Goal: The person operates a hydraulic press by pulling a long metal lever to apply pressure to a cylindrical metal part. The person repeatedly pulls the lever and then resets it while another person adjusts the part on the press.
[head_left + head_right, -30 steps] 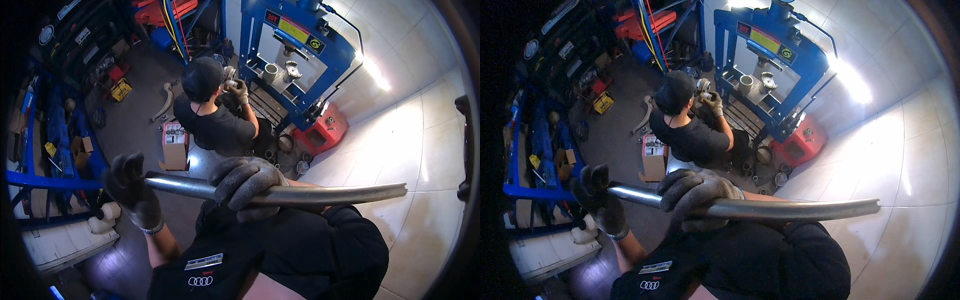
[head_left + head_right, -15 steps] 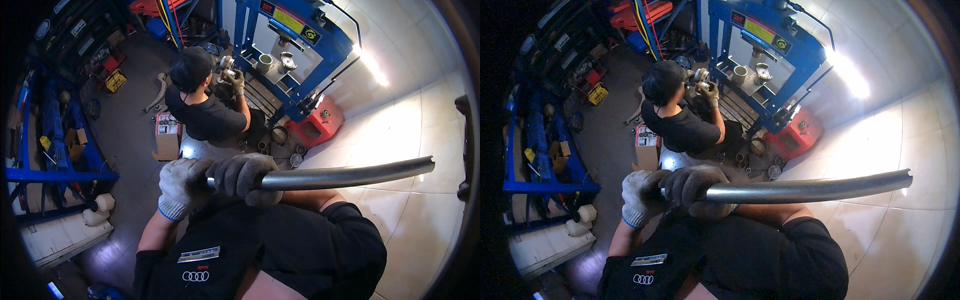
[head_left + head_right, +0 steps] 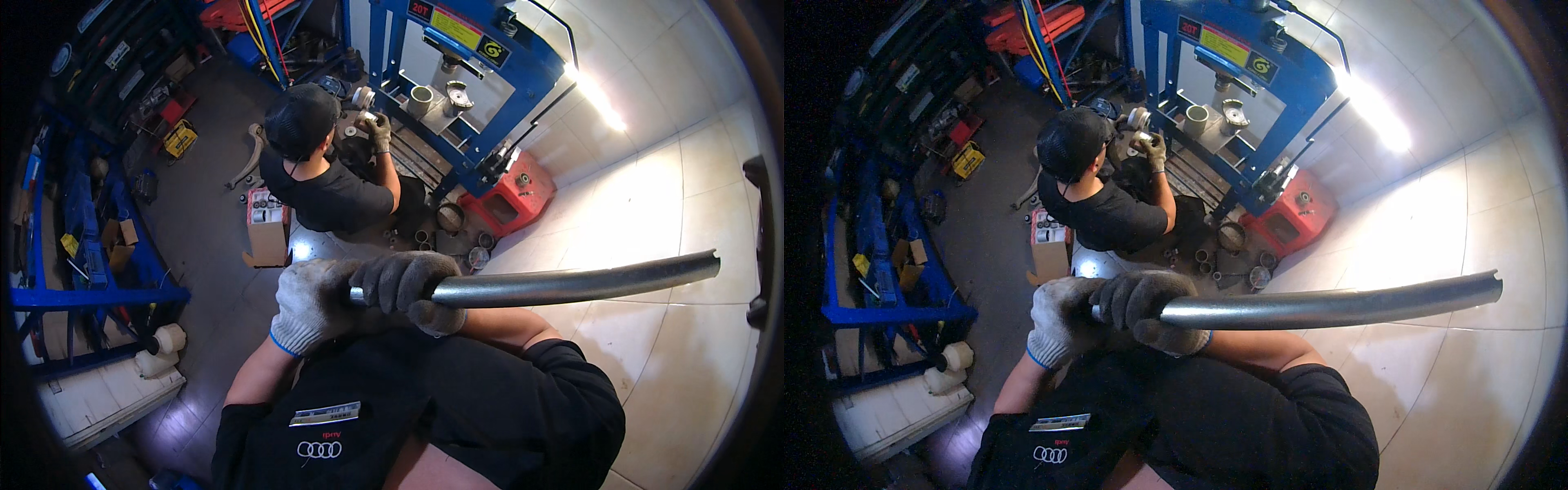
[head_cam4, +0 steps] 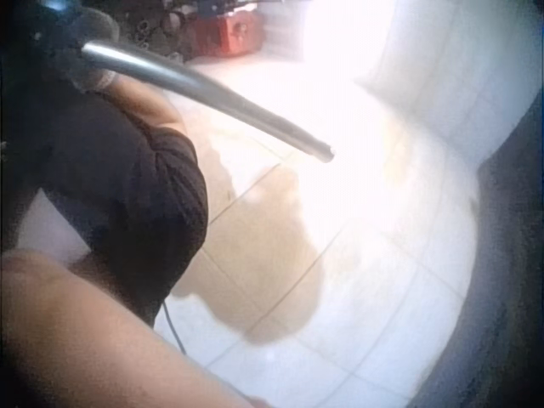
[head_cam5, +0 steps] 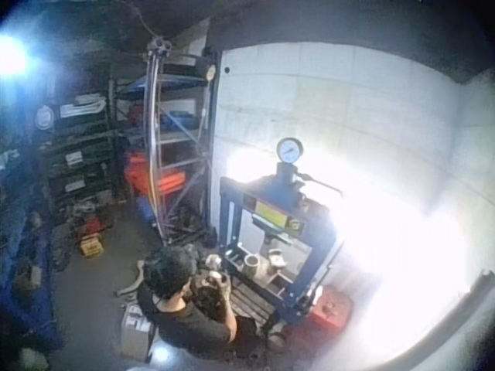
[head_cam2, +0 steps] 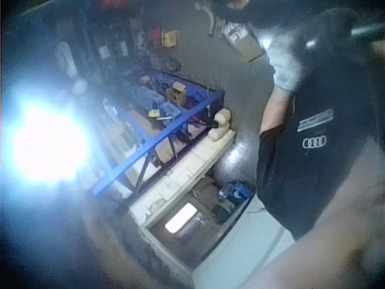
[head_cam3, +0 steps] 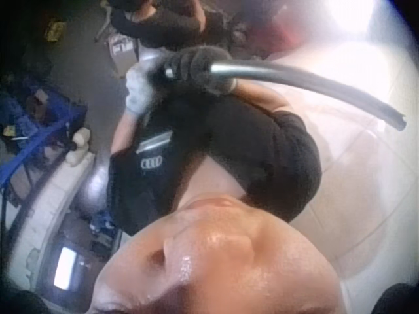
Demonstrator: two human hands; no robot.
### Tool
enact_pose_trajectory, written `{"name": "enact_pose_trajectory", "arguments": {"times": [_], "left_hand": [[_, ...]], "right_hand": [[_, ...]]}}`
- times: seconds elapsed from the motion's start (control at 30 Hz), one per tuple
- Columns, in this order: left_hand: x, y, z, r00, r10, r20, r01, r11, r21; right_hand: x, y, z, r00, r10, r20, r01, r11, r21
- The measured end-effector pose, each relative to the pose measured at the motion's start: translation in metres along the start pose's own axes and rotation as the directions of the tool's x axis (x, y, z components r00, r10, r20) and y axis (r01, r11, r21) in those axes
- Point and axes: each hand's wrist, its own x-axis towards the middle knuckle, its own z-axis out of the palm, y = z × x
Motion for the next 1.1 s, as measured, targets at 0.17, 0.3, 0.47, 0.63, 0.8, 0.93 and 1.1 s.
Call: {"name": "enact_pose_trajectory", "arguments": {"times": [0.17,0.3,0.47,0.63,0.8,0.93,1.1], "left_hand": [[-0.001,-0.005,0.002,0.998,0.046,-0.039,-0.046,0.999,-0.008],[0.001,-0.007,0.006,0.997,0.049,-0.067,-0.052,0.997,-0.057],[0.002,-0.007,0.014,0.999,0.007,-0.041,-0.009,0.999,-0.045],[0.002,-0.008,0.015,0.999,-0.038,-0.009,0.037,0.995,-0.092],[0.004,-0.006,0.017,0.999,-0.038,-0.02,0.035,0.988,-0.151],[-0.005,-0.005,0.034,0.99,-0.141,-0.018,0.13,0.949,-0.286],[-0.014,-0.018,0.081,0.906,-0.356,0.228,0.42,0.825,-0.38]], "right_hand": [[-0.004,0.002,0.001,1.0,-0.003,0.001,0.003,0.998,-0.069],[-0.004,0.001,0.0,1.0,-0.012,0.007,0.013,0.996,-0.084],[-0.003,-0.003,-0.003,1.0,0.017,0.009,-0.015,0.993,-0.121],[-0.004,-0.002,-0.001,0.999,0.008,-0.046,-0.012,0.997,-0.073],[-0.006,0.001,0.001,0.997,0.038,-0.063,-0.041,0.998,-0.056],[-0.01,0.0,-0.002,0.995,0.077,-0.059,-0.076,0.997,0.014],[-0.01,-0.004,-0.002,0.957,0.239,-0.166,-0.271,0.94,-0.205]]}}
